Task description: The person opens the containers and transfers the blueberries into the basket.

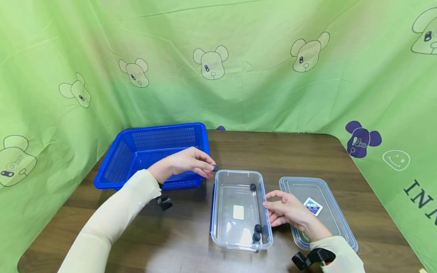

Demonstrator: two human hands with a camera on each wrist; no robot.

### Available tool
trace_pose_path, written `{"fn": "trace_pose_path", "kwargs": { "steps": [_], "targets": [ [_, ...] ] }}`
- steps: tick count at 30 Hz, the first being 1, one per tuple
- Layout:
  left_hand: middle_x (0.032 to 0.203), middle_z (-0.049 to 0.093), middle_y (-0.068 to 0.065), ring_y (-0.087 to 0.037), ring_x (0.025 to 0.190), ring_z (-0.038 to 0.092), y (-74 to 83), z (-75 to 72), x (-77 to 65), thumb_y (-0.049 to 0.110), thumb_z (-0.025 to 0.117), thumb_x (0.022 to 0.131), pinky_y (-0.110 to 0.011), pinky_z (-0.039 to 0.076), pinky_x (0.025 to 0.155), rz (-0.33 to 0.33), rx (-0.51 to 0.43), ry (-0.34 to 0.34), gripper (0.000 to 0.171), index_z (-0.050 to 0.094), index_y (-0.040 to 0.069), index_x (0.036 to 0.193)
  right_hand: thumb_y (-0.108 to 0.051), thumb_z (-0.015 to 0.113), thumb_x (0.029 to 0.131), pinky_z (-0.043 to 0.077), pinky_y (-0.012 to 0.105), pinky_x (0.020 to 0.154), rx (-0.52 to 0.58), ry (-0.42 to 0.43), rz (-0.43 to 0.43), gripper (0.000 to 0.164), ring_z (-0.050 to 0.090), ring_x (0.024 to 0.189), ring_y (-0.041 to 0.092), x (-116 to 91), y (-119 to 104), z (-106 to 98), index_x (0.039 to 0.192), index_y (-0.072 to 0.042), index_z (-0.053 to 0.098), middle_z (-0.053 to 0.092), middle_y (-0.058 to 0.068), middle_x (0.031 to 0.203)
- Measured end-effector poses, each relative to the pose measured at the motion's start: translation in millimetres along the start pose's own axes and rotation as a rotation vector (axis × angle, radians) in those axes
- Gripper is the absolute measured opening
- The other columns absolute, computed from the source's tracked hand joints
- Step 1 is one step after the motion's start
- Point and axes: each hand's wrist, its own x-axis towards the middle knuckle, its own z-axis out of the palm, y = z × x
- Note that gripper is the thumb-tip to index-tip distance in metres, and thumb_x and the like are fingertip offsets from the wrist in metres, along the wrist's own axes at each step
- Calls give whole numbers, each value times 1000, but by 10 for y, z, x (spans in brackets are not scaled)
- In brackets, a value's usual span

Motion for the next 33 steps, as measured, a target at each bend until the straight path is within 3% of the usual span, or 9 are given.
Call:
{"fn": "trace_pose_path", "kwargs": {
  "steps": [9, 13, 19, 27, 33],
  "targets": [
    [103, 70, -24, -19, 86, 70, -240, -502, -232, -5, 56, 98, -48, 55, 94, 36, -95, 169, 24, 57, -20, 117, -5, 50, 103, 62, 29, 63, -1, -5, 2, 14, 68, 67, 12, 0, -12, -9, 115, -12, 52, 69, 5, 78],
    [99, 72, -16, -18, 86, 71, -342, -708, -333, -5, 54, 99, -51, 52, 97, 10, -132, 232, 27, 55, -20, 121, -4, 50, 103, 62, 29, 63, 5, -9, 4, 15, 68, 67, 12, -3, -5, -1, 116, -12, 52, 69, 5, 79],
    [102, 71, -21, -21, 89, 71, -442, -1023, -466, -1, 54, 100, -52, 48, 101, -43, -160, 341, 32, 53, -20, 125, -5, 51, 103, 62, 29, 63, -3, 2, 6, 14, 68, 67, 12, -6, -2, 3, 116, -11, 52, 69, 5, 78],
    [90, 71, -6, -21, 93, 71, -594, -1408, -534, 1, 52, 102, -52, 43, 106, -138, -151, 384, 40, 44, -22, 134, -5, 51, 103, 62, 29, 63, -13, 14, 15, 14, 68, 67, 11, -10, 3, 6, 116, -12, 51, 69, 4, 78],
    [95, 71, -9, -23, 94, 70, -646, -1546, -513, 0, 53, 101, -50, 45, 105, -216, -123, 389, 39, 45, -22, 133, -6, 52, 103, 62, 29, 63, -13, 14, 16, 14, 68, 67, 12, -5, -4, 7, 116, -11, 51, 69, 4, 78]
  ]
}}
